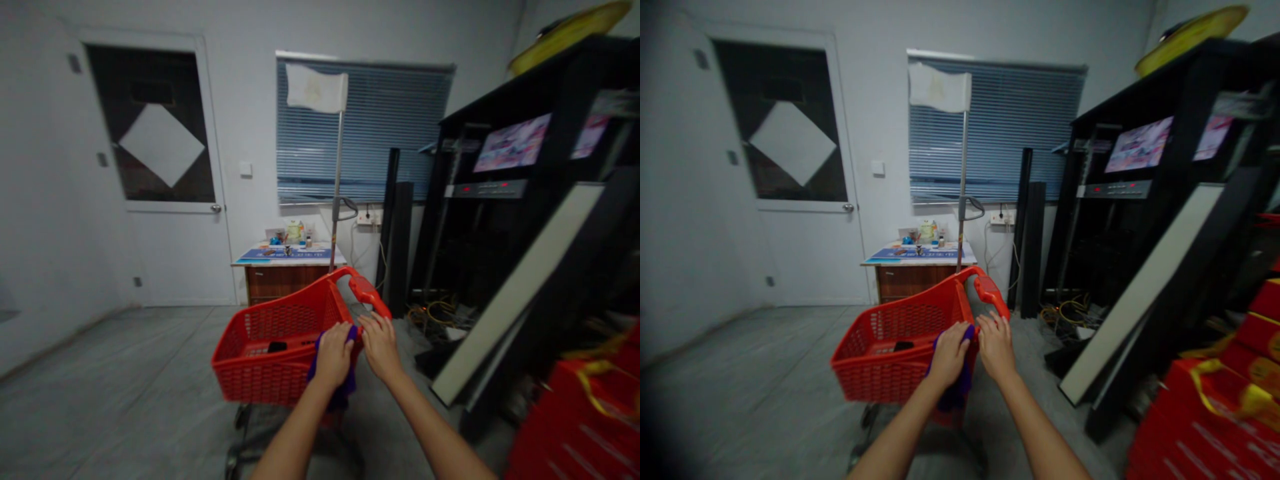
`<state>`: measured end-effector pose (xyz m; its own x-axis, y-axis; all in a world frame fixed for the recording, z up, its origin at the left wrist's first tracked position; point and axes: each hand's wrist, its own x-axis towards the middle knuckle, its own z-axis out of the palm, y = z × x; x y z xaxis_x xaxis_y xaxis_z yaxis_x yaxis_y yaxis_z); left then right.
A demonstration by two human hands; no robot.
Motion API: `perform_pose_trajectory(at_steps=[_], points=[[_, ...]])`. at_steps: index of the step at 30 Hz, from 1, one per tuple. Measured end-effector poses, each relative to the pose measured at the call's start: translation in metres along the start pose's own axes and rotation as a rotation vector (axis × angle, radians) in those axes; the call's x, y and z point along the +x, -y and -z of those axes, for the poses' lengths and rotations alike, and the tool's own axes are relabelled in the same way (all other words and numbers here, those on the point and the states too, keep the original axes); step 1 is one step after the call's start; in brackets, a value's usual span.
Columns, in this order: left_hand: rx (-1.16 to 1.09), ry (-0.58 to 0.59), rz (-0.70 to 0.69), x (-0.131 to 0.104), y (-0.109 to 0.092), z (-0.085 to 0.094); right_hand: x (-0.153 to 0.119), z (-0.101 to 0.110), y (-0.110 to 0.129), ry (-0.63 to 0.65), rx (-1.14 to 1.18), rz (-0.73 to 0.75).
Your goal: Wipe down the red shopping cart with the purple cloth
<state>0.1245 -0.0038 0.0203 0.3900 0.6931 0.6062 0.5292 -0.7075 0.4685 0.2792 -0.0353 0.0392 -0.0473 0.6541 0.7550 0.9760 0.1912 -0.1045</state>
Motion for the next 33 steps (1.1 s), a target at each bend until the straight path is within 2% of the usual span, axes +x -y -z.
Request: perform_pose_trajectory(at_steps=[4, 8, 11, 16, 20, 25, 28, 33], points=[[0.009, 0.002, -0.03, -0.01, 0.017, 0.005, -0.002, 0.0, -0.002, 0.002, 0.01, 0.002], [0.054, -0.028, 0.037, -0.021, 0.034, 0.011, -0.003, -0.003, -0.001, -0.011, 0.025, -0.007], [0.055, -0.018, 0.05, -0.016, 0.024, 0.01, -0.001, -0.004, 0.001, -0.032, 0.034, -0.004], [0.004, 0.021, -0.034, -0.003, -0.001, 0.008, -0.001, -0.001, -0.001, -0.013, 0.007, 0.011], [-0.002, 0.035, -0.018, -0.009, 0.009, 0.016, -0.003, 0.002, -0.014, 0.011, 0.011, 0.064], [0.024, 0.017, -0.003, -0.019, 0.028, 0.019, -0.006, -0.004, -0.028, -0.082, 0.018, 0.019], [0.028, 0.008, 0.007, -0.014, 0.02, 0.015, -0.006, -0.01, -0.027, -0.112, 0.044, -0.01], [0.024, 0.062, 0.0, 0.003, -0.006, 0.009, -0.006, -0.011, -0.024, -0.124, 0.06, -0.019]])
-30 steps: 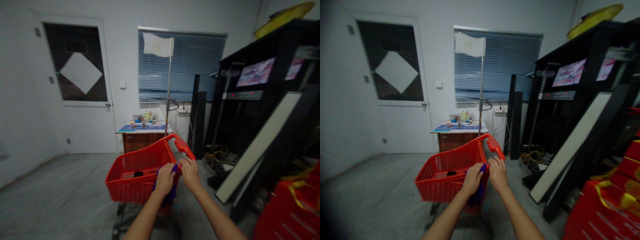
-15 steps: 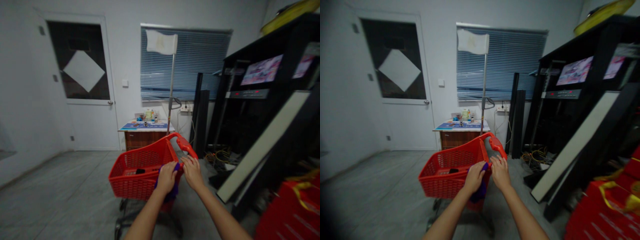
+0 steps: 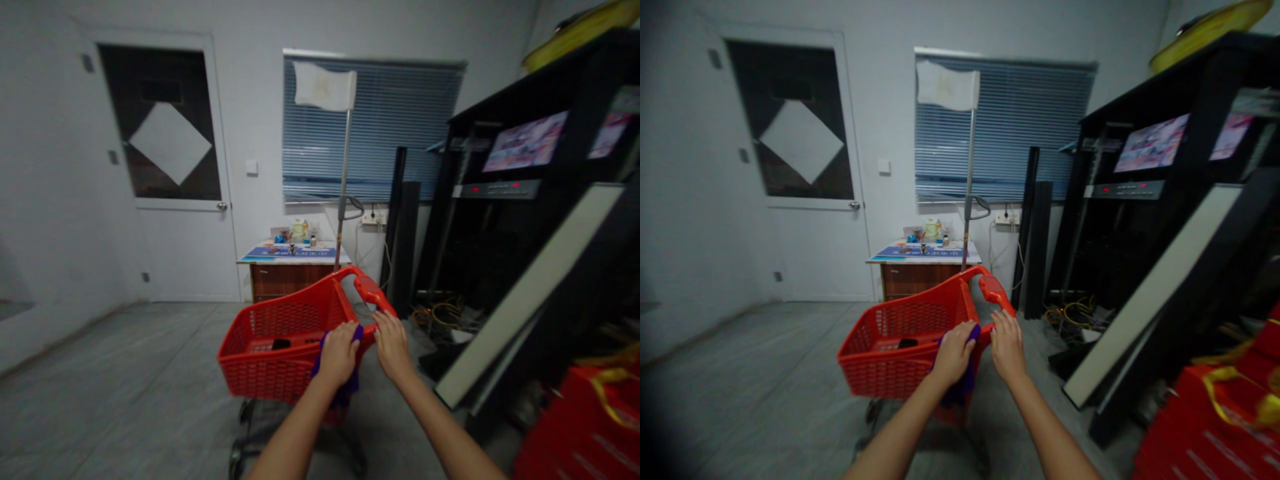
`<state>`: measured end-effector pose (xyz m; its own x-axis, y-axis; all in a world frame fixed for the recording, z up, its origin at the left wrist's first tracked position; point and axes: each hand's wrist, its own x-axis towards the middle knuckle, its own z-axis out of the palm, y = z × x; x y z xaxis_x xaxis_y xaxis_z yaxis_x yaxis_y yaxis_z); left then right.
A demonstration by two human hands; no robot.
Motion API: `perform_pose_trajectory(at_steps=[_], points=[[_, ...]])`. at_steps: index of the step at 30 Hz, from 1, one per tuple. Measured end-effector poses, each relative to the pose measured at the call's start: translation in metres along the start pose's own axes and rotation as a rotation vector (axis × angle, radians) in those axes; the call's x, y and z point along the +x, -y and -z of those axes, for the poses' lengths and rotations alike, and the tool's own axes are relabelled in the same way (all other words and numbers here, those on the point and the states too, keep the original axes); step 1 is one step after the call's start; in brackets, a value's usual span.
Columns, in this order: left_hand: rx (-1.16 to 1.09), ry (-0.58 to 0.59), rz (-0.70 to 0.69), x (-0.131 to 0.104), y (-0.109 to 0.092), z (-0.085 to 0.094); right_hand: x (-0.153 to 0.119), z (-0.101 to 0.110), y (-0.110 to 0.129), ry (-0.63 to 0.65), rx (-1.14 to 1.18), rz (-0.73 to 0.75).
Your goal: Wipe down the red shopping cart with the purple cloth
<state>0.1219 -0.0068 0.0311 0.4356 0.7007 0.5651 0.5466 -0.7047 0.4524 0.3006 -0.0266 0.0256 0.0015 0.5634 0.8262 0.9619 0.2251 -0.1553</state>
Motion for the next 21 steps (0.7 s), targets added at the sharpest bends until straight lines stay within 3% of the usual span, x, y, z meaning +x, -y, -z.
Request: perform_pose_trajectory(at_steps=[4, 10, 18, 21], points=[[-0.011, 0.0, -0.027, -0.002, -0.001, 0.003, -0.003, 0.001, 0.002, -0.016, 0.013, 0.0], [-0.018, -0.025, -0.018, -0.026, 0.034, 0.008, -0.007, 0.0, 0.012, -0.043, 0.008, -0.024], [-0.01, -0.003, 0.032, -0.029, 0.072, 0.018, -0.004, 0.021, 0.01, 0.169, -0.01, 0.072], [0.014, -0.006, 0.053, -0.031, 0.087, 0.024, -0.002, 0.023, 0.007, 0.172, 0.029, 0.038]])
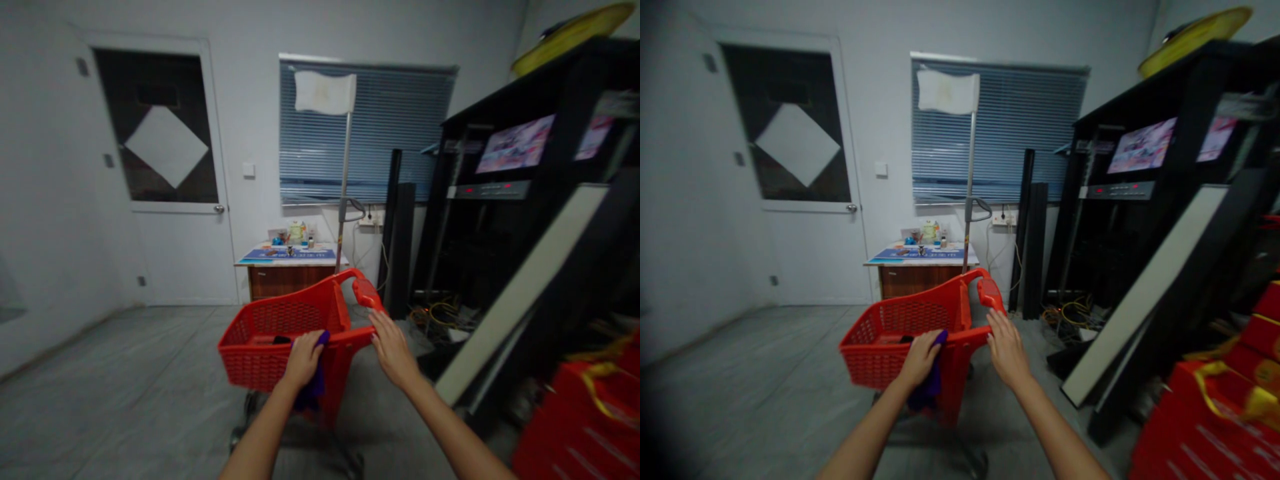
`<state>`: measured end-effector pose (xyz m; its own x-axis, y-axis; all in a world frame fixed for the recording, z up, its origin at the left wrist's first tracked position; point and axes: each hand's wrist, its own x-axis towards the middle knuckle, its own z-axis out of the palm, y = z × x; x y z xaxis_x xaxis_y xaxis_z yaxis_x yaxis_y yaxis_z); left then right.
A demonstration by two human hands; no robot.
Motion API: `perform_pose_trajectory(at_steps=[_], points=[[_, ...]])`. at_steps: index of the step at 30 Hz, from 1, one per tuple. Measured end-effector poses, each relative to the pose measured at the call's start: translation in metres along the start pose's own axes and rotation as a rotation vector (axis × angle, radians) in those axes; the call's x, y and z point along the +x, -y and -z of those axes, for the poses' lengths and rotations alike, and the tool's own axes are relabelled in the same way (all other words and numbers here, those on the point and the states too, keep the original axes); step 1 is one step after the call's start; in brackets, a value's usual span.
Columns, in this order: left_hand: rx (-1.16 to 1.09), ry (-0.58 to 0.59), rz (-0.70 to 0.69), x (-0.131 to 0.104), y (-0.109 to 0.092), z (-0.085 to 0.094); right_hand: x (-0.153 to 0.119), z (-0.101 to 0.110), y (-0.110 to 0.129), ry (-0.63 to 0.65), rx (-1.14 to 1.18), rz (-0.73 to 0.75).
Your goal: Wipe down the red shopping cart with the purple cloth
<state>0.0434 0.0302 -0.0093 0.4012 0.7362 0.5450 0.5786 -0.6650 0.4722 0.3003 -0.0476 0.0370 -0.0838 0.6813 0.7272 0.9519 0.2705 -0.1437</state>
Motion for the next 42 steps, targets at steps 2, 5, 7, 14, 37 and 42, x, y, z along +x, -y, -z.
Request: perform_pose_trajectory(at_steps=[2, 5, 7, 14, 37, 42], points=[[0.01, -0.005, 0.011, -0.003, 0.01, 0.004, 0.0, -0.004, 0.0, -0.041, 0.051, -0.015], [0.002, -0.028, 0.01, -0.006, 0.012, 0.006, -0.002, -0.013, 0.005, -0.105, 0.109, -0.015], [-0.019, -0.043, -0.02, -0.005, 0.0, 0.004, -0.003, -0.017, 0.01, -0.131, 0.122, -0.018], [-0.044, -0.06, -0.145, 0.012, -0.066, -0.01, -0.002, -0.018, 0.023, -0.134, 0.149, -0.016], [-0.072, -0.141, -0.104, 0.015, -0.009, 0.017, 0.007, -0.031, 0.079, -0.087, 0.1, 0.016], [-0.084, -0.112, -0.09, 0.018, -0.002, 0.022, 0.007, -0.026, 0.072, -0.072, 0.118, 0.014]])
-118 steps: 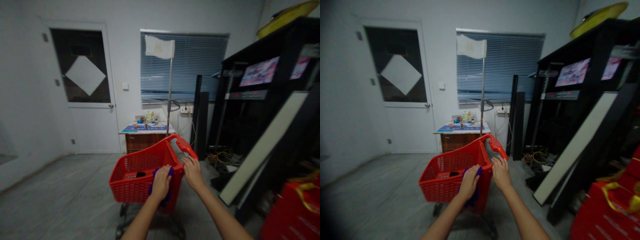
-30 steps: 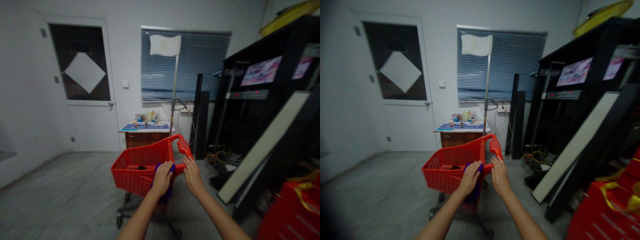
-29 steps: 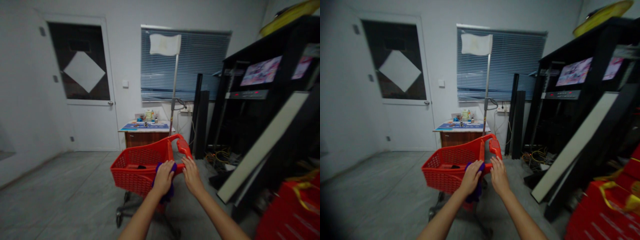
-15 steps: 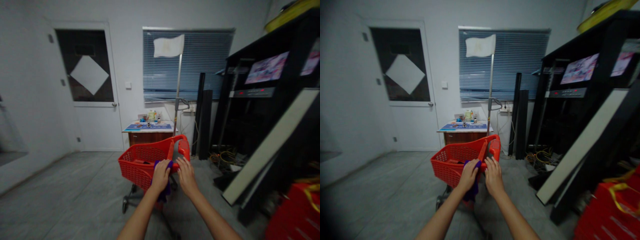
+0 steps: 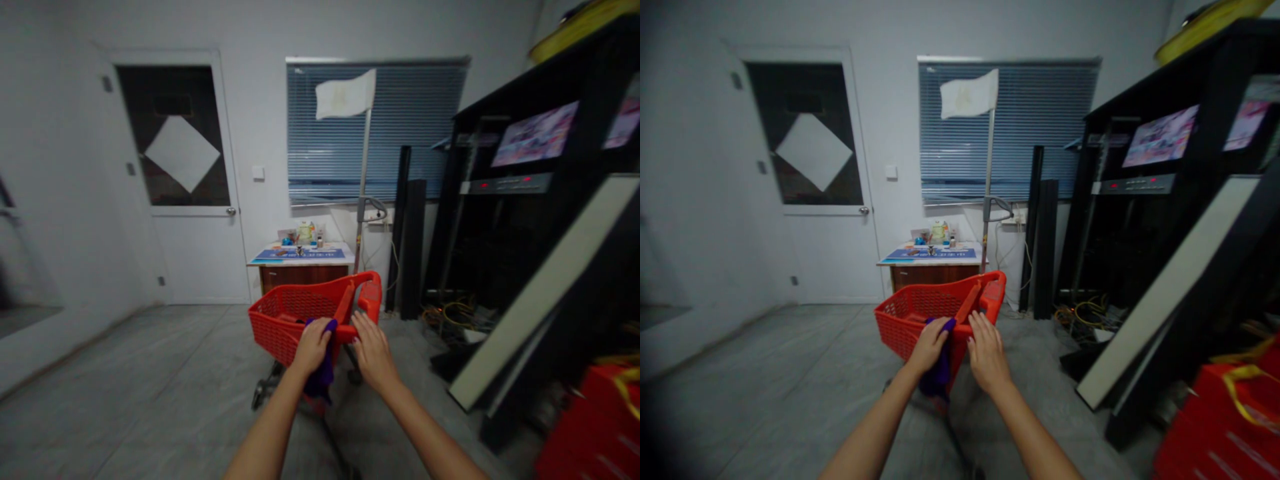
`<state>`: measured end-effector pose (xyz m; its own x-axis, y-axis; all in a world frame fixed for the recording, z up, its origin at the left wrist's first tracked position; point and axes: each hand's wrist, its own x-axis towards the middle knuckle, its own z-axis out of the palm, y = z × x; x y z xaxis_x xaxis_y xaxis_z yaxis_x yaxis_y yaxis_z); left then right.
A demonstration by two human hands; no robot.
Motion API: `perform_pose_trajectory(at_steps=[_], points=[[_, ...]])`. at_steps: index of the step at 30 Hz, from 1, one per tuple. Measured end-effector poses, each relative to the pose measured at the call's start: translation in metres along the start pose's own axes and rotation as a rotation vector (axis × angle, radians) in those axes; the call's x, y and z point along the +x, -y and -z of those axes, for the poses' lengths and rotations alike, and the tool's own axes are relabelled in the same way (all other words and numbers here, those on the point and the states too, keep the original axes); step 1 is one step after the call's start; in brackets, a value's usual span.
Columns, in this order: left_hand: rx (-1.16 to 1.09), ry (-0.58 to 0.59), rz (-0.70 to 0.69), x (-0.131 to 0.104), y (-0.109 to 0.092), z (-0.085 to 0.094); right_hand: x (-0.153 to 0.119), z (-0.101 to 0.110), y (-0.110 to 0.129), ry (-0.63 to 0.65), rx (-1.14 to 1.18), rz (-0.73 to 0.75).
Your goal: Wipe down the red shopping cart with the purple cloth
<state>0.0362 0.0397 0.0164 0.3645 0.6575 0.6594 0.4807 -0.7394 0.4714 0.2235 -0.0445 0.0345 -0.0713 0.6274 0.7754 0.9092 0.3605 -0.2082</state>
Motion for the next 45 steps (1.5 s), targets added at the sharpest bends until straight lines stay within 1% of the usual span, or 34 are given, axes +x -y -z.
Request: perform_pose_trajectory(at_steps=[3, 6, 10, 13, 15, 17, 19, 21, 22, 24, 27, 29, 31, 34, 36, 38, 41, 43, 45], points=[[-0.007, -0.003, -0.002, 0.001, 0.001, 0.001, 0.0, 0.0, -0.006, -0.022, 0.039, -0.026], [-0.001, -0.024, -0.001, 0.001, -0.003, -0.001, 0.0, -0.006, -0.008, -0.061, 0.1, -0.046], [0.021, -0.016, -0.031, 0.002, -0.019, -0.005, -0.001, -0.012, -0.008, -0.09, 0.138, -0.064], [0.025, 0.015, -0.059, 0.003, -0.027, -0.005, -0.001, -0.009, -0.009, -0.083, 0.13, -0.055], [0.02, 0.027, -0.063, 0.002, -0.025, -0.004, -0.001, -0.005, -0.01, -0.069, 0.112, -0.048], [0.02, 0.025, -0.046, 0.0, -0.016, -0.002, 0.0, -0.001, -0.01, -0.054, 0.093, -0.037], [0.031, 0.006, -0.006, -0.002, -0.007, -0.001, 0.001, 0.001, -0.009, -0.05, 0.076, -0.03], [0.045, -0.023, 0.03, -0.004, -0.004, -0.002, 0.001, 0.001, -0.008, -0.059, 0.062, -0.032], [0.051, -0.034, 0.036, -0.004, -0.006, -0.004, 0.001, 0.0, -0.007, -0.065, 0.058, -0.039], [0.058, -0.039, 0.014, -0.003, -0.017, -0.008, 0.001, -0.001, -0.006, -0.075, 0.056, -0.056], [0.056, -0.01, -0.065, 0.001, -0.038, -0.013, 0.0, -0.001, -0.005, -0.076, 0.06, -0.061], [0.045, 0.005, -0.099, 0.002, -0.045, -0.014, -0.001, -0.001, -0.005, -0.07, 0.06, -0.051], [0.033, 0.005, -0.099, 0.001, -0.042, -0.011, -0.001, -0.001, -0.006, -0.067, 0.059, -0.049], [0.031, -0.023, -0.054, -0.001, -0.028, -0.007, -0.002, -0.002, -0.004, -0.073, 0.057, -0.052], [0.04, -0.043, -0.026, -0.003, -0.022, -0.005, -0.002, -0.004, -0.003, -0.083, 0.054, -0.054], [0.045, -0.048, -0.021, -0.003, -0.024, -0.006, -0.003, -0.007, 0.0, -0.094, 0.047, -0.056], [0.033, -0.034, -0.055, -0.003, -0.034, -0.009, -0.004, -0.008, 0.003, -0.104, 0.036, -0.05], [0.018, -0.029, -0.076, -0.004, -0.039, -0.009, -0.005, -0.006, 0.002, -0.086, 0.027, -0.03], [0.009, -0.028, -0.081, -0.005, -0.038, -0.007, -0.004, -0.001, -0.001, -0.04, 0.019, -0.002]])
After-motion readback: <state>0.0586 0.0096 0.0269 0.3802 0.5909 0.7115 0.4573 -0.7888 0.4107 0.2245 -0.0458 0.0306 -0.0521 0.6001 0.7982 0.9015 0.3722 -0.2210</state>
